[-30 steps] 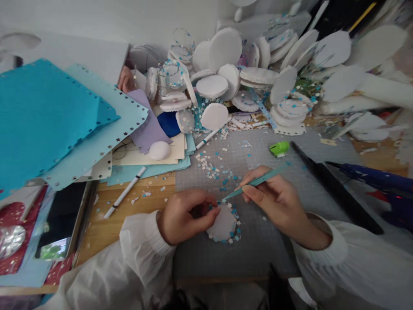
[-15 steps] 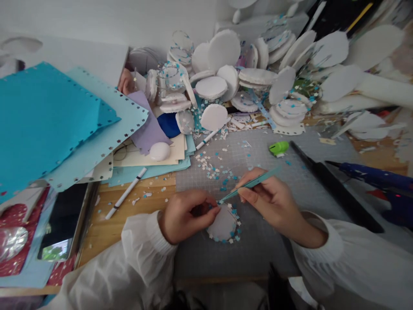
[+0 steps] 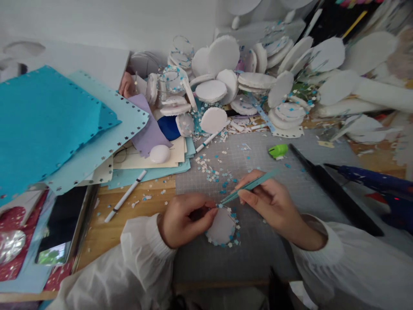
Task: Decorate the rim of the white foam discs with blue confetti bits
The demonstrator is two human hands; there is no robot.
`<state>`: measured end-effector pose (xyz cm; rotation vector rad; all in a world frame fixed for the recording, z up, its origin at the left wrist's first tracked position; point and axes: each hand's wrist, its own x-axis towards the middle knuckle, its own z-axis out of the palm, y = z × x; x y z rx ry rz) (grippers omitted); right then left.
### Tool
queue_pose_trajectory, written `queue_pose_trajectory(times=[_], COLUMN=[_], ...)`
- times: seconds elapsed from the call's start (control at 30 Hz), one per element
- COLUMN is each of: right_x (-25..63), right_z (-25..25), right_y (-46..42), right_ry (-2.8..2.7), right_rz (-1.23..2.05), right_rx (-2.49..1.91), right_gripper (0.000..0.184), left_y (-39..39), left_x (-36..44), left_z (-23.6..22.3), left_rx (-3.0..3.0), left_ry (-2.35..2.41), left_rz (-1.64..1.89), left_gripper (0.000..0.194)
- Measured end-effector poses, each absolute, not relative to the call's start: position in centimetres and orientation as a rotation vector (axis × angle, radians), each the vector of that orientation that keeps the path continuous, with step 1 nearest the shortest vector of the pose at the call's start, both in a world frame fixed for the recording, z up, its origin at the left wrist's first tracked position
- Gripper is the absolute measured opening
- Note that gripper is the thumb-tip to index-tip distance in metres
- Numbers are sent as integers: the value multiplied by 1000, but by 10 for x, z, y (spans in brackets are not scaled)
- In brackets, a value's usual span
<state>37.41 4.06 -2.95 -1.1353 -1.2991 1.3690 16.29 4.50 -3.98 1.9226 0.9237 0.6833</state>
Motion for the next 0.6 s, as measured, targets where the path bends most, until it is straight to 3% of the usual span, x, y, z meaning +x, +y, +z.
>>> queue_pose_trajectory(times=[0.6], right_x=[377], right_z=[-34], right_y=[46], right_ry=[-1156], right_rz=[1737], right_rx=[-1165], right_gripper=[14], left_y=[45], left_x=[160], left_z=[-40], left_rx=[1943], left_ry=[746], left_rz=[673], left_gripper=[11])
